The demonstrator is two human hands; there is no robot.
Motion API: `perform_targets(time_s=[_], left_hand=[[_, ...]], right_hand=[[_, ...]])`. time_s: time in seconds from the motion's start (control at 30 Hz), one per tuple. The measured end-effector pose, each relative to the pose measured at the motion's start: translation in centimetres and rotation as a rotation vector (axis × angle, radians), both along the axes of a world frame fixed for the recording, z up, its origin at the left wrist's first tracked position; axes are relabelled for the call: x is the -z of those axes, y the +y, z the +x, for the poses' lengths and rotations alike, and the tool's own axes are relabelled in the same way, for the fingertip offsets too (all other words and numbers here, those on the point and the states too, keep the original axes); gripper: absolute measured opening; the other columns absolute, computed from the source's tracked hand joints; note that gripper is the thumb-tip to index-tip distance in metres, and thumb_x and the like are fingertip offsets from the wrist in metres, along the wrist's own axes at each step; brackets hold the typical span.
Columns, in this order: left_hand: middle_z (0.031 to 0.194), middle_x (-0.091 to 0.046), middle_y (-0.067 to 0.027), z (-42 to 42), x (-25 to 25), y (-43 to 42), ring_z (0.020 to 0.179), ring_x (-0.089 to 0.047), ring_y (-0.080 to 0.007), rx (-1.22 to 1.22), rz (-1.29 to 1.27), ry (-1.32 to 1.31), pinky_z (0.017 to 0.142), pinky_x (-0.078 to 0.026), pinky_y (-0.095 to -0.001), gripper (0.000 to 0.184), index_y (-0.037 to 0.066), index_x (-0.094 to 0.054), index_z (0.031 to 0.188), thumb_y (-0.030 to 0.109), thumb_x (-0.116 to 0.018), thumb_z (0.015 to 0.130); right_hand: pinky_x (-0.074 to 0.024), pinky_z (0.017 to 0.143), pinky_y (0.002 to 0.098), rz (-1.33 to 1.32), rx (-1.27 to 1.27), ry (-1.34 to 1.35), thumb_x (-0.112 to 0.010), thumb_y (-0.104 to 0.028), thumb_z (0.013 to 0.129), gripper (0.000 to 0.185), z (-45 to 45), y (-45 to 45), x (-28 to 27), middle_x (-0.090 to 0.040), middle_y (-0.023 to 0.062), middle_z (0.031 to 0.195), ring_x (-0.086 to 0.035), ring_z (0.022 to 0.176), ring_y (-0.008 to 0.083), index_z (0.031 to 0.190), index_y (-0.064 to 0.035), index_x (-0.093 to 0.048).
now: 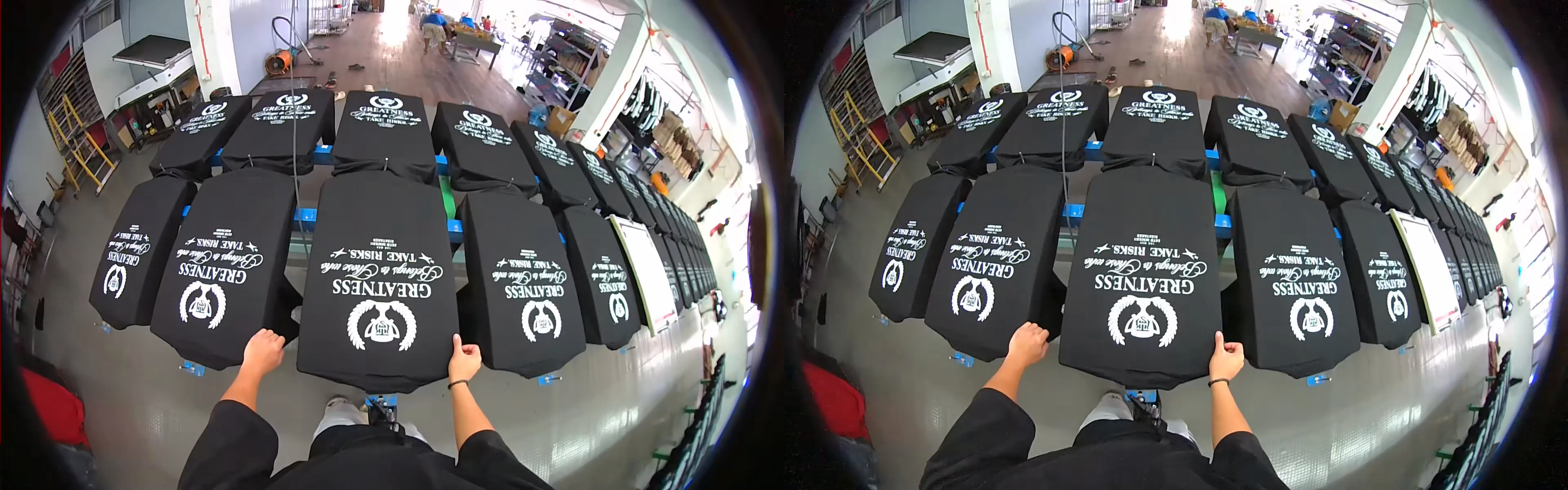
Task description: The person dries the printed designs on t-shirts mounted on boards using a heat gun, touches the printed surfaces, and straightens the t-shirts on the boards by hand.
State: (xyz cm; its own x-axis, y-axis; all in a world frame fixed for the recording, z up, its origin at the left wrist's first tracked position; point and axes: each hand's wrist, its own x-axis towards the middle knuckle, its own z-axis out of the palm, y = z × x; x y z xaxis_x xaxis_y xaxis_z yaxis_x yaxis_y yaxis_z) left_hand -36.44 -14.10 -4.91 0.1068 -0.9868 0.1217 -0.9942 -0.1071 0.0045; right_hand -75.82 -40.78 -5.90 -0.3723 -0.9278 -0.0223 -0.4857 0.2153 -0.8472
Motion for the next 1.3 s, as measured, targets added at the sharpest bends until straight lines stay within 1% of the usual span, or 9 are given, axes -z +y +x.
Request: perform_targets(time_s=[0.1,0.13,0.27,0.43,0.6,0.83,0.97,1.03,1.3], left_hand=[[0.072,-0.061,-0.0059,0.0,-0.4,-0.2,0.08,-0.061,-0.0227,0.007,0.009,0.0,0.081,-0.046,-0.0353,0.013,0.01,-0.058,0.072,0.016,-0.069,0.072],[0.072,-0.062,-0.0058,0.0,-0.5,-0.3,0.08,-0.061,-0.0228,0.008,0.008,-0.007,0.081,-0.046,-0.0353,0.012,0.01,-0.058,0.072,0.016,-0.069,0.073],[0.073,-0.062,-0.0057,-0.1,-0.6,-0.1,0.08,-0.061,-0.023,-0.012,0.012,0.001,0.082,-0.046,-0.0353,0.012,0.01,-0.059,0.072,0.016,-0.069,0.073],[0.074,-0.062,-0.0057,-0.2,-0.4,0.0,0.082,-0.06,-0.0228,-0.013,0.044,-0.005,0.081,-0.046,-0.0357,0.011,0.01,-0.059,0.074,0.016,-0.069,0.073],[0.074,-0.062,-0.0062,0.0,-0.4,-0.2,0.082,-0.06,-0.0232,0.004,0.011,-0.027,0.081,-0.046,-0.0359,0.011,0.01,-0.059,0.073,0.016,-0.069,0.072],[0.073,-0.062,-0.006,0.3,0.0,-0.2,0.081,-0.061,-0.0231,0.006,0.01,-0.016,0.08,-0.046,-0.0361,0.012,0.011,-0.058,0.072,0.017,-0.068,0.073],[0.073,-0.062,-0.0058,0.1,-0.2,-0.1,0.081,-0.06,-0.0234,-0.001,0.015,-0.003,0.08,-0.046,-0.0361,0.013,0.011,-0.059,0.072,0.017,-0.07,0.073],[0.074,-0.062,-0.0059,0.1,-0.1,-0.1,0.081,-0.06,-0.0238,0.004,0.014,0.0,0.08,-0.046,-0.0362,0.013,0.01,-0.059,0.072,0.017,-0.07,0.072],[0.074,-0.063,-0.0059,0.0,-0.2,-0.1,0.082,-0.06,-0.024,-0.01,0.002,-0.017,0.081,-0.046,-0.0362,0.011,0.01,-0.059,0.072,0.015,-0.07,0.072]], right_hand=[[-0.0481,0.065,0.0316,-0.348,0.026,0.127,-0.084,-0.038,0.077,0.043,0.2,-0.2,1.7,-0.06,0.0031,0.065,-0.053,0.06,0.0161,0.086,-0.0015,-0.064],[-0.0501,0.071,0.0311,-0.392,-0.02,0.172,-0.083,-0.036,0.079,0.049,-0.2,-0.4,2.9,-0.067,0.0066,0.07,-0.056,0.061,0.0176,0.11,-0.0028,-0.064],[-0.0499,0.068,0.0294,-0.099,-0.065,-0.157,-0.081,-0.028,0.082,0.049,-0.1,0.2,0.5,-0.069,0.006,0.072,-0.06,0.064,0.0129,0.119,-0.0011,-0.065],[-0.0495,0.063,0.0295,-0.146,-0.074,-0.139,-0.082,-0.028,0.082,0.041,-0.2,0.3,0.5,-0.068,0.006,0.068,-0.058,0.058,0.0131,0.109,-0.0007,-0.069],[-0.0471,0.084,0.033,-0.308,-0.115,0.109,-0.079,-0.021,0.083,0.034,-0.2,0.2,1.1,-0.071,0.0049,0.087,-0.06,0.086,0.0177,0.111,-0.0042,-0.069],[-0.0442,0.09,0.0367,-0.359,-0.171,-0.136,-0.073,-0.016,0.086,0.038,-0.1,0.5,0.2,-0.069,0.0006,0.086,-0.056,0.091,0.0199,0.122,-0.0067,-0.065],[-0.0421,0.092,0.0386,-0.5,-0.315,0.311,-0.072,-0.022,0.088,0.023,-0.8,0.4,1.0,-0.064,0.0039,0.1,-0.05,0.103,0.0261,0.107,-0.0076,-0.072],[-0.0406,0.094,0.0394,-0.486,-0.322,0.233,-0.072,-0.023,0.089,0.017,-0.8,0.4,1.1,-0.06,0.0046,0.107,-0.048,0.107,0.0285,0.099,-0.0089,-0.073],[-0.0404,0.099,0.0412,-0.452,-0.258,0.161,-0.083,-0.025,0.076,0.055,-0.4,0.6,0.3,-0.061,0.0074,0.11,-0.05,0.112,0.029,0.124,-0.0085,-0.062]])
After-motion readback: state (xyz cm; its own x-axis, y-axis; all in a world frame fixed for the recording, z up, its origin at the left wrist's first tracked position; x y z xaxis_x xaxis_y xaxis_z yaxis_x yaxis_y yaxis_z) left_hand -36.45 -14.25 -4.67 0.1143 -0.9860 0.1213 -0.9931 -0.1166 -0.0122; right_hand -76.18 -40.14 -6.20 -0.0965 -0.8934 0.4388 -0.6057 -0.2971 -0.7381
